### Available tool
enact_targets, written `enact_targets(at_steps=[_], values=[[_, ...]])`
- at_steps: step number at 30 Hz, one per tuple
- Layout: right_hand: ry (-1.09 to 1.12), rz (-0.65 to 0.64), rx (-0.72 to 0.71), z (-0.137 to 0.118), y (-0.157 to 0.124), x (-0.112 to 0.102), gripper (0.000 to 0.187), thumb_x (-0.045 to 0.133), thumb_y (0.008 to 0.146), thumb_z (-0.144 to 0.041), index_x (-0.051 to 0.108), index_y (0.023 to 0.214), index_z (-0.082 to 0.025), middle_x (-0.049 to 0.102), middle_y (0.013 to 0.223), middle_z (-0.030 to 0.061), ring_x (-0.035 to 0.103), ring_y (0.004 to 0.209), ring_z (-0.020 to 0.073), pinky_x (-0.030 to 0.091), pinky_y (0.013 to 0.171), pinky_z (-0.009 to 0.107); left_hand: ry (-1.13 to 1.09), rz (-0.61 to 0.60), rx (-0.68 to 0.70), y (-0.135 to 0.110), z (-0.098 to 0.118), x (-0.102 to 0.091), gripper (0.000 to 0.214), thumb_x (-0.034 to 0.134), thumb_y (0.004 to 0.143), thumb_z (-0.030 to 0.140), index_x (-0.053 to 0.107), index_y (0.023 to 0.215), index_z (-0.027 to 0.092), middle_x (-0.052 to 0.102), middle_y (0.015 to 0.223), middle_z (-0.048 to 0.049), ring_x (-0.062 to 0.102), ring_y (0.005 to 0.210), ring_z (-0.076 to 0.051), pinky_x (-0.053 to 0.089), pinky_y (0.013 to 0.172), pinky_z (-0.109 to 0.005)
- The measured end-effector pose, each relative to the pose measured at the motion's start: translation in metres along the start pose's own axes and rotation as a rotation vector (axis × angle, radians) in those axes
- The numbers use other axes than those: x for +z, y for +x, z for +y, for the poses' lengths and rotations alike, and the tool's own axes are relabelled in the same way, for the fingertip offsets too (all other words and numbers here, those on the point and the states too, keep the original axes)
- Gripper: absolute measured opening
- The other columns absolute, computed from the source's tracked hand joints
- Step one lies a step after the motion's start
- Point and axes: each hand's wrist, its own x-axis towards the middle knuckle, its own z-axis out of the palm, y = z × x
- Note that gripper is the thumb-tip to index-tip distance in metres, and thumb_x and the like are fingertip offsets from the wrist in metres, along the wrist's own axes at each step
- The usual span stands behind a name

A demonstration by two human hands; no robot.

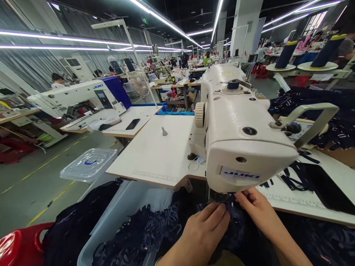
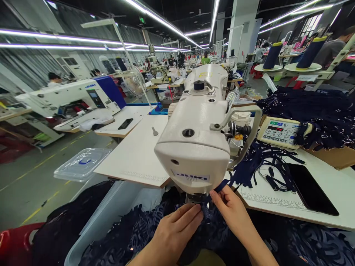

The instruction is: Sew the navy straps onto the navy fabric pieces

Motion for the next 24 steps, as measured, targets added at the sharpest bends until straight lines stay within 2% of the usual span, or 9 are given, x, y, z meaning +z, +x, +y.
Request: enact_targets(at_steps=[3,6,9,14,16,20,24], values=[[-0.051,-0.011,0.032,0.004,0.0,0.003,0.033,0.056,0.087,-0.053,0.061,0.09,-0.021,0.059,0.072,0.0006,0.055,0.066,0.0181,0.046,0.061,0.029,0.14,-0.004,0.056,0.003,0.0,0.0,0.029,0.045,0.098,0.014,0.06,0.123,0.009,0.065,0.121,-0.0107,0.06,0.112,-0.018,0.051,0.098,-0.027],[-0.047,-0.008,0.01,0.009,0.003,0.005,0.031,0.057,0.086,-0.052,0.059,0.085,-0.021,0.056,0.069,-0.0006,0.053,0.065,0.0175,0.045,0.061,0.029,0.152,-0.036,0.104,0.002,-0.001,-0.002,0.032,0.041,0.1,0.014,0.058,0.126,0.008,0.061,0.127,-0.0118,0.059,0.113,-0.019,0.048,0.101,-0.029],[-0.038,-0.025,0.006,0.011,0.005,0.006,0.029,0.057,0.086,-0.051,0.056,0.083,-0.022,0.052,0.067,-0.0024,0.051,0.064,0.0167,0.044,0.061,0.029,0.142,-0.05,0.096,0.0,-0.002,-0.003,0.034,0.039,0.101,0.016,0.057,0.129,0.008,0.059,0.131,-0.0112,0.056,0.116,-0.019,0.046,0.101,-0.03],[-0.034,-0.085,0.015,0.008,0.007,0.003,0.028,0.057,0.087,-0.05,0.055,0.089,-0.023,0.055,0.074,-0.0021,0.054,0.071,0.0178,0.046,0.068,0.03,0.158,-0.015,0.054,0.0,0.0,0.0,0.033,0.048,0.099,0.018,0.056,0.13,0.01,0.058,0.132,-0.008,0.055,0.114,-0.019,0.046,0.098,-0.032],[-0.042,-0.091,0.021,0.007,0.006,0.003,0.027,0.056,0.087,-0.049,0.055,0.089,-0.022,0.056,0.074,-0.0021,0.054,0.072,0.0182,0.046,0.069,0.031,0.154,-0.006,0.052,0.003,0.0,0.0,0.033,0.045,0.099,0.018,0.057,0.129,0.01,0.058,0.131,-0.0082,0.055,0.113,-0.019,0.046,0.098,-0.032],[-0.05,-0.082,0.026,0.006,0.004,0.003,0.026,0.055,0.086,-0.047,0.055,0.087,-0.022,0.06,0.076,-0.0002,0.057,0.075,0.0198,0.047,0.072,0.032,0.12,-0.078,0.045,0.01,0.0,-0.006,0.038,0.032,0.102,0.016,0.056,0.13,0.012,0.057,0.134,-0.0064,0.052,0.117,-0.02,0.042,0.101,-0.033],[-0.04,-0.081,0.061,0.006,-0.001,0.0,0.031,0.052,0.086,-0.049,0.057,0.097,-0.02,0.063,0.084,0.0024,0.059,0.085,0.0223,0.047,0.079,0.033,0.118,-0.067,0.009,0.013,0.0,-0.008,0.042,0.025,0.102,0.016,0.058,0.129,0.012,0.059,0.13,-0.0048,0.051,0.118,-0.023,0.039,0.103,-0.037]])
